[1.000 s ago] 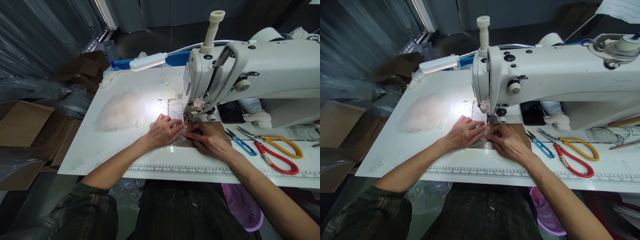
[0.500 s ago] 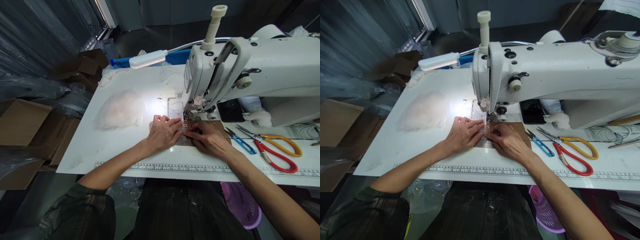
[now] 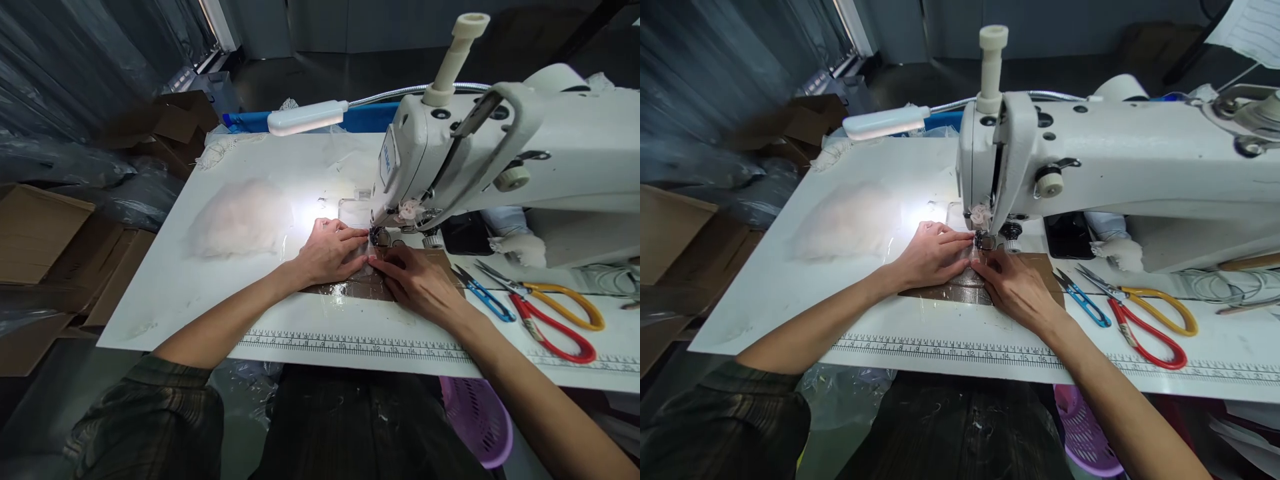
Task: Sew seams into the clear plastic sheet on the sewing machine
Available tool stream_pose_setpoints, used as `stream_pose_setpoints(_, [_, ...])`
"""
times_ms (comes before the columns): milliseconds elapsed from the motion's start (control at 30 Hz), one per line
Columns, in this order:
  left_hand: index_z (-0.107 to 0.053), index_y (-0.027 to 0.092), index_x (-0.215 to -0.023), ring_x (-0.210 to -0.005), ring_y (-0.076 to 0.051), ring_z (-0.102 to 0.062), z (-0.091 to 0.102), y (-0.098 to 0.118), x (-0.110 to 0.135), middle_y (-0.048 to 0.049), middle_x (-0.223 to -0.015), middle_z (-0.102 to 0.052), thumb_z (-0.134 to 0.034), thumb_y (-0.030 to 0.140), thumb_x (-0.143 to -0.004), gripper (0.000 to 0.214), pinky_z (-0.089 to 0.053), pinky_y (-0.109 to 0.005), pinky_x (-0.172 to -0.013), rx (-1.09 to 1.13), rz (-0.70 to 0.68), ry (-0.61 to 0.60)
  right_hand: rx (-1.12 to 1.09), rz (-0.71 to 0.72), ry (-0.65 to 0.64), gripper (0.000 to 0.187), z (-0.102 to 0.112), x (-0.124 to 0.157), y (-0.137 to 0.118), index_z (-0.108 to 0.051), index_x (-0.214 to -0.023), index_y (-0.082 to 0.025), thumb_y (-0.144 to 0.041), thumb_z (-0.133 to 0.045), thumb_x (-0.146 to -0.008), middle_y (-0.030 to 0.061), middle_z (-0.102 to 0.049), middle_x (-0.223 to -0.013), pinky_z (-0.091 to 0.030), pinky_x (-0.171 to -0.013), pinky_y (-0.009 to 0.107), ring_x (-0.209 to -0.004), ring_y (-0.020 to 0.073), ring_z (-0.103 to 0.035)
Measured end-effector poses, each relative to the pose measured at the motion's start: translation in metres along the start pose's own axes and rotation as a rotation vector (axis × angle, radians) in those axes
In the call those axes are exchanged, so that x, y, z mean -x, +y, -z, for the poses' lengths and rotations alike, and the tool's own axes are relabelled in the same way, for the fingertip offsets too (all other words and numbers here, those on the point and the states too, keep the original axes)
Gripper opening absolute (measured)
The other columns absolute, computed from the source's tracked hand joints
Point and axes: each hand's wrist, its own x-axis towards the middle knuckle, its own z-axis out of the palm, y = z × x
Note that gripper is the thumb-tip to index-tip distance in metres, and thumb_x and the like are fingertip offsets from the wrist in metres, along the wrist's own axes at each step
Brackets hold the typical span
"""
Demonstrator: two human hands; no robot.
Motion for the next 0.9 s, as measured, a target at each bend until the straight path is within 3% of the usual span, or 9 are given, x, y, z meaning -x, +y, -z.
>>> stream_pose_setpoints(200, [-0.061, 0.019, -0.118, -0.100, -0.025, -0.054, -0.0001, 0.0008, -0.0009, -0.0057, -0.129, -0.059, -0.042, 0.041, -0.096, 0.037, -0.033, -0.050, -0.094, -0.052, -0.044, 0.020, 0.054, -0.001, 0.014, 0.032, 0.0004, -0.0007, -0.0011, -0.064, -0.118, -0.023, -0.022, -0.046, -0.092, 0.0133, -0.060, -0.103, -0.045, -0.058, 0.029, -0.085, 0.0229, -0.057])
stream_pose_setpoints(567, [-0.062, 0.021, -0.116, -0.100, -0.024, -0.054, -0.0025, -0.0001, -0.0008, -0.0045, -0.130, -0.059, -0.040, 0.040, -0.097, 0.035, -0.034, -0.049, -0.095, -0.065, -0.044, 0.029, 0.080, 0.010, 0.056, 0.033, -0.0043, -0.0005, -0.0001, -0.064, -0.119, -0.024, -0.022, -0.045, -0.092, 0.0111, -0.061, -0.096, -0.037, -0.053, 0.028, -0.077, 0.0209, -0.055])
stream_pose_setpoints(900, [-0.061, 0.020, -0.119, -0.099, -0.024, -0.054, 0.0044, 0.0046, -0.0019, -0.0048, -0.130, -0.059, -0.039, 0.042, -0.097, 0.038, -0.033, -0.050, -0.096, -0.092, -0.042, -0.007, 0.060, -0.035, 0.076, 0.031, -0.0048, 0.0005, -0.0028, -0.064, -0.118, -0.025, -0.024, -0.047, -0.092, 0.0112, -0.061, -0.099, -0.039, -0.055, 0.028, -0.083, 0.0217, -0.055])
